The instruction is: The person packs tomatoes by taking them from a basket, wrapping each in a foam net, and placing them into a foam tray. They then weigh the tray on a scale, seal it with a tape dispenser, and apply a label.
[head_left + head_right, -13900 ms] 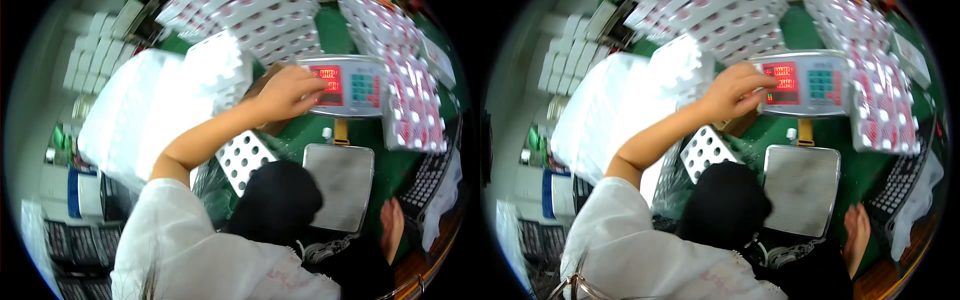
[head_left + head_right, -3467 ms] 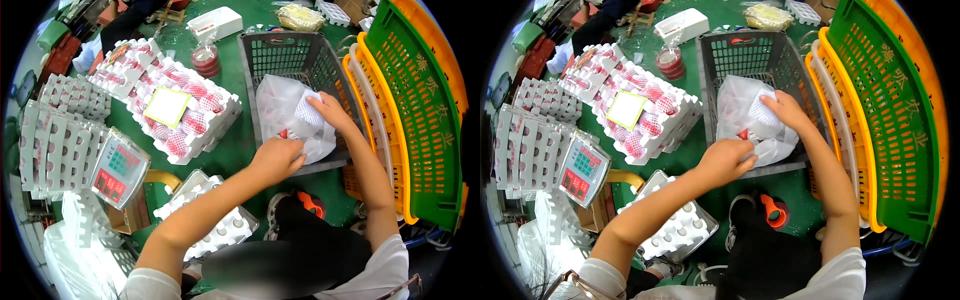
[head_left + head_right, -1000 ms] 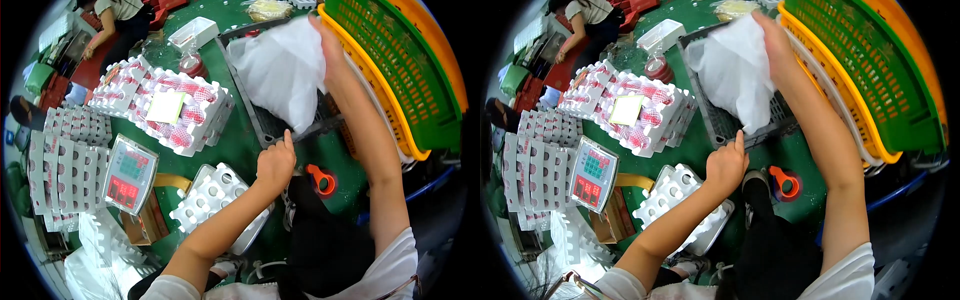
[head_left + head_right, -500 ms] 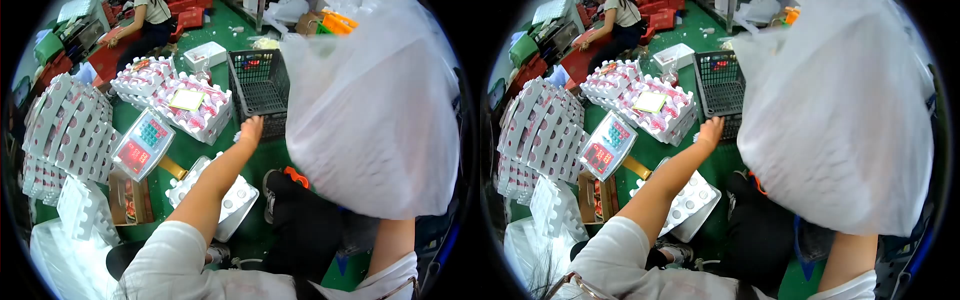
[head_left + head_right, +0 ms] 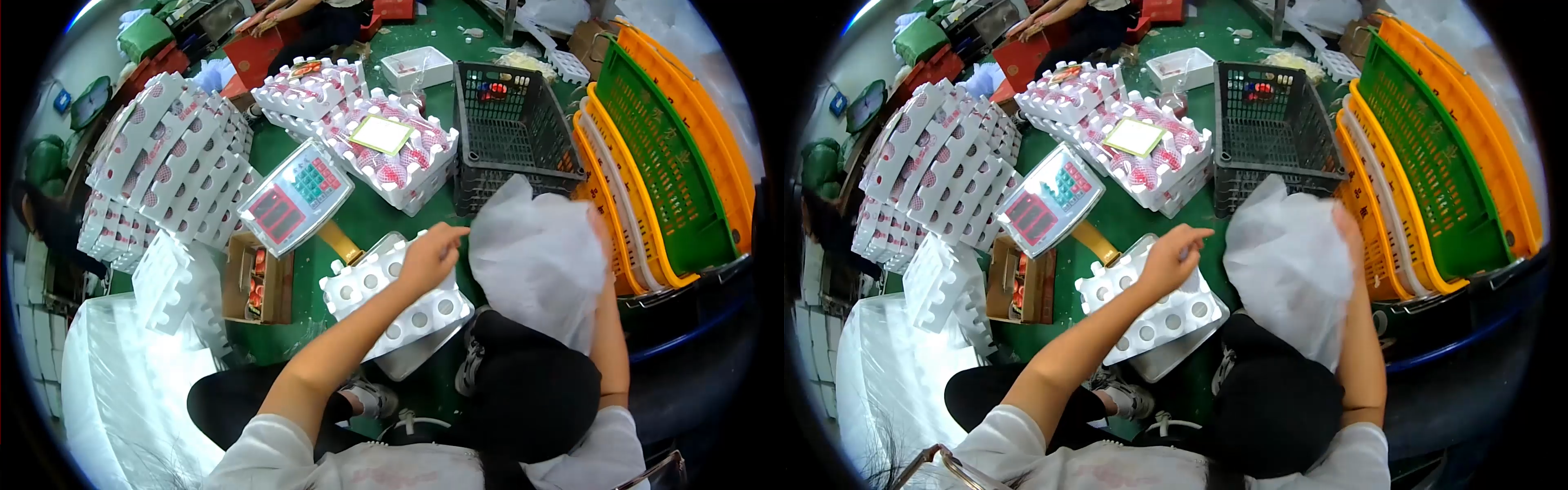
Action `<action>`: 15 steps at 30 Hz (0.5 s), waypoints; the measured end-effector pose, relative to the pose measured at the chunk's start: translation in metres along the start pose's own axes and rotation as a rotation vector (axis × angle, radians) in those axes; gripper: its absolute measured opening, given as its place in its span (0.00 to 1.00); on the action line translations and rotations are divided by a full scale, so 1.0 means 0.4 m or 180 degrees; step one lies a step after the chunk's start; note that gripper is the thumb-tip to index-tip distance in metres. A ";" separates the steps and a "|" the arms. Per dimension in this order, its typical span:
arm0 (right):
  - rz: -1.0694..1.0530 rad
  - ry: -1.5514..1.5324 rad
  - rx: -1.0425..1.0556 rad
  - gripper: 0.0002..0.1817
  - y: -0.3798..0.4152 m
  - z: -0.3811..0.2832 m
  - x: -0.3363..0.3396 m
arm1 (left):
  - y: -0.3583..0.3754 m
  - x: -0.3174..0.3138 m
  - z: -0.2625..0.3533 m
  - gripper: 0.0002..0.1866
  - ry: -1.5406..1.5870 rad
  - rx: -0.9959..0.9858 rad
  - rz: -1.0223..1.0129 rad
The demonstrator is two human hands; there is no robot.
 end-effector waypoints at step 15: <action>0.3570 0.0795 0.0550 0.22 0.307 0.235 0.787 | 0.088 -0.522 -0.272 0.06 -0.3068 -0.1406 -0.3602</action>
Point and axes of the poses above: each hand's wrist, its own y-axis away from the middle knuckle, its own x-axis out of the back of the hand, z = x × y, the point moved 8 cm from there along -y, towards the middle knuckle, and after that the axes turned 9 degrees about -y, right-handed, at the moved point
